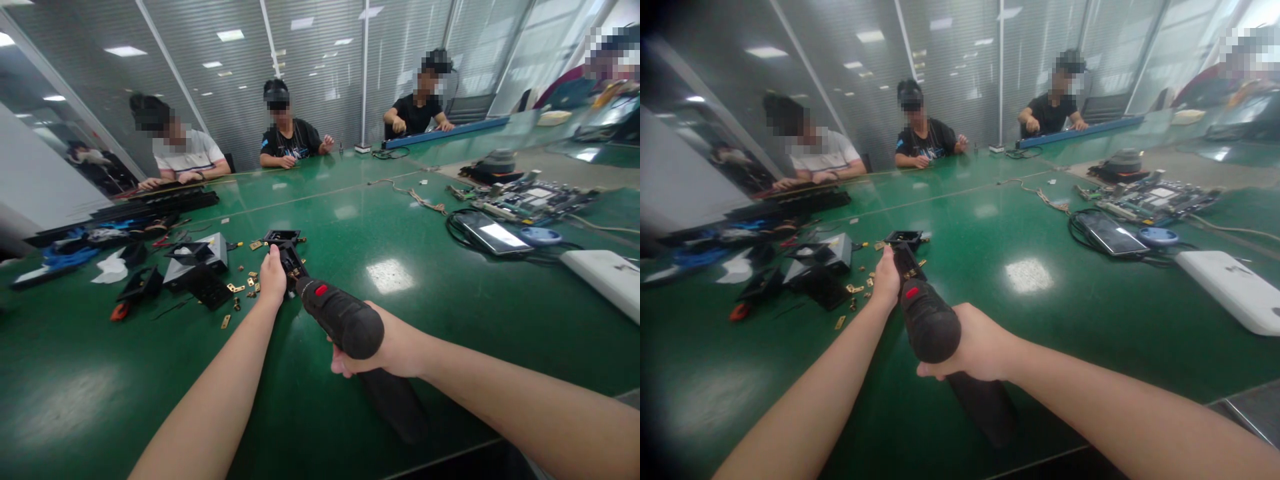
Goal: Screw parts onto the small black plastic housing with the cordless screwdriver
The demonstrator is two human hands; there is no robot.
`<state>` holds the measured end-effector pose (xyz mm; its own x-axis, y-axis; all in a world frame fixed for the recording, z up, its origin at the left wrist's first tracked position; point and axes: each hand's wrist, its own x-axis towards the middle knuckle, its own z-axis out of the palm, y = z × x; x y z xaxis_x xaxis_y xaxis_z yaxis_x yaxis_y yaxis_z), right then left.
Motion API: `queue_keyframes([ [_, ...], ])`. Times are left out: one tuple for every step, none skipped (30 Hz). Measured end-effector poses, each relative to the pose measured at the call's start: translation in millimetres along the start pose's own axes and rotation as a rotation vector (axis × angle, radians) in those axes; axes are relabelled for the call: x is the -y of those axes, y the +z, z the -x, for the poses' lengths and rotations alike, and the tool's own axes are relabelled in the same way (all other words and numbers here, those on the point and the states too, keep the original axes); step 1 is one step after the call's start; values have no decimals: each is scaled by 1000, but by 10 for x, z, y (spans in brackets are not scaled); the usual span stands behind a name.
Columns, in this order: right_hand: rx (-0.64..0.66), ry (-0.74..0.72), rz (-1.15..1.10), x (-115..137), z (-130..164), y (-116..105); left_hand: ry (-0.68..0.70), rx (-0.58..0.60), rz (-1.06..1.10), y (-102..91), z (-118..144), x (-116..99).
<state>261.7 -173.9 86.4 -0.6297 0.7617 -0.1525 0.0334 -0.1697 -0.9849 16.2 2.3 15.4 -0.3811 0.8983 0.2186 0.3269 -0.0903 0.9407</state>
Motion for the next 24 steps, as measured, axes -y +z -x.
queue_keyframes([
  [1,-5,-6,-7,0,-1,3,2,3,0,2,0],
  [2,-10,-7,-13,-1,-3,6,3,7,1,4,0],
  [4,-15,-5,-18,-2,-6,8,4,10,2,6,2],
  [4,-15,-4,-22,-3,-8,8,4,12,2,7,4],
  [4,-11,-3,-23,-4,-9,5,2,14,2,7,6],
  [2,-5,-6,-23,-6,-9,1,2,17,2,6,10],
  [0,5,-13,-21,-7,-7,-1,5,21,2,3,13],
  [-2,16,-21,-18,-8,-4,-3,8,23,1,1,15],
  [-4,23,-26,-13,-9,0,-2,12,25,-1,-1,17],
  [-4,28,-30,-9,-9,4,-1,16,27,-2,-3,17],
  [-6,30,-29,-4,-8,8,2,18,30,-3,-3,16],
  [-6,31,-23,1,-7,11,4,16,32,-5,-3,13],
  [-6,28,-16,6,-5,13,5,10,32,-6,-1,9],
  [-5,23,-10,10,-2,13,5,4,30,-7,2,5],
  [-3,17,-8,14,0,12,3,3,27,-7,4,2],
  [-2,13,-10,16,3,9,2,2,24,-8,6,0],
  [-2,13,-12,16,4,5,-1,2,20,-8,7,1],
  [-1,14,-12,14,5,1,-3,1,20,-8,7,4],
  [0,12,-11,9,4,-4,-4,1,23,-8,5,9],
  [4,8,-5,2,1,-8,-4,3,28,-8,1,16],
  [9,2,1,-7,-3,-12,-4,4,32,-7,-3,23],
  [14,-6,7,-16,-7,-14,-4,7,34,-6,-8,29],
  [16,-14,11,-25,-12,-16,-4,11,35,-5,-12,34],
  [14,-17,11,-32,-16,-16,-6,12,35,-3,-16,36],
])
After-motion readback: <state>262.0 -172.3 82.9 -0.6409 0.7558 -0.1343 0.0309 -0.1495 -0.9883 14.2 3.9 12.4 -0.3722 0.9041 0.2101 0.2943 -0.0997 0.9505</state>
